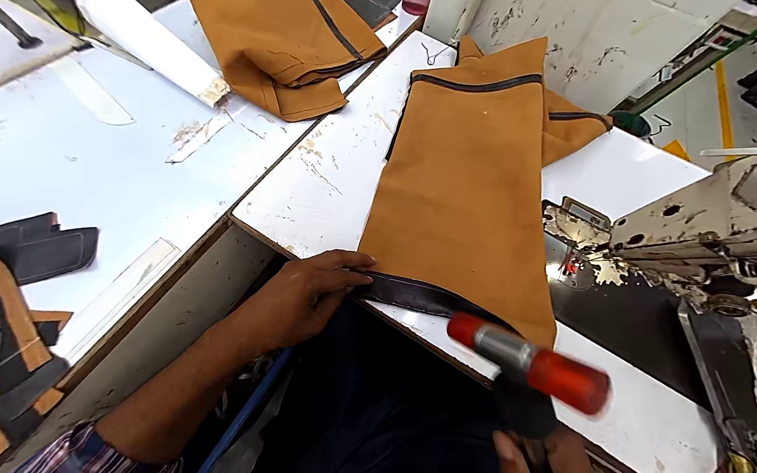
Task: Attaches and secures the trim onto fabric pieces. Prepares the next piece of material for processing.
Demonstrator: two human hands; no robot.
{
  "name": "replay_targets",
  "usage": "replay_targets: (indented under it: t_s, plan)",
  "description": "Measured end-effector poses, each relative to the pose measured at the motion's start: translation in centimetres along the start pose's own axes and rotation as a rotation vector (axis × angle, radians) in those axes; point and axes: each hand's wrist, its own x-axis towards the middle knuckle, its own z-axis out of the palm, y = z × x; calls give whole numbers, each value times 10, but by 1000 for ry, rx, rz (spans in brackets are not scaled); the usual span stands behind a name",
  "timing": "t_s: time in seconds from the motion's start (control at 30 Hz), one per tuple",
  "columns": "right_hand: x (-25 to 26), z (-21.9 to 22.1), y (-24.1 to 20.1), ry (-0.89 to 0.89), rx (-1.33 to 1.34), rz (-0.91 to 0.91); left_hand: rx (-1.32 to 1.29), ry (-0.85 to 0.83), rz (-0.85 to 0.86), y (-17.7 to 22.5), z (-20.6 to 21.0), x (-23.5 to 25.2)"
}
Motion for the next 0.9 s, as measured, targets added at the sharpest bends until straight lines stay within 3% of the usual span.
replay_targets:
  t_s: [0.17, 0.3, 0.4, 0.53, 0.63, 0.77, 0.9]
  plan:
    - [62, 9, -7, -229, -270, -15, -94, -21, -52, -6, -6, 3]
    - [63, 18, -15, -130, -188, -137, -151, -28, -81, -6, -8, 3]
    - [69, 17, -16, -272, -309, -96, -155, -36, -73, -6, -7, 6]
    - [70, 19, -29, -107, -206, -132, -209, -39, -78, -7, -13, 8]
    - [79, 25, -24, -271, -329, -100, -487, -71, -239, -4, -18, 11]
    - [77, 27, -35, -128, -225, -174, -813, 6, -463, 1, -23, 17]
    - [84, 30, -39, -256, -315, -117, -997, 43, -552, 0, -21, 21]
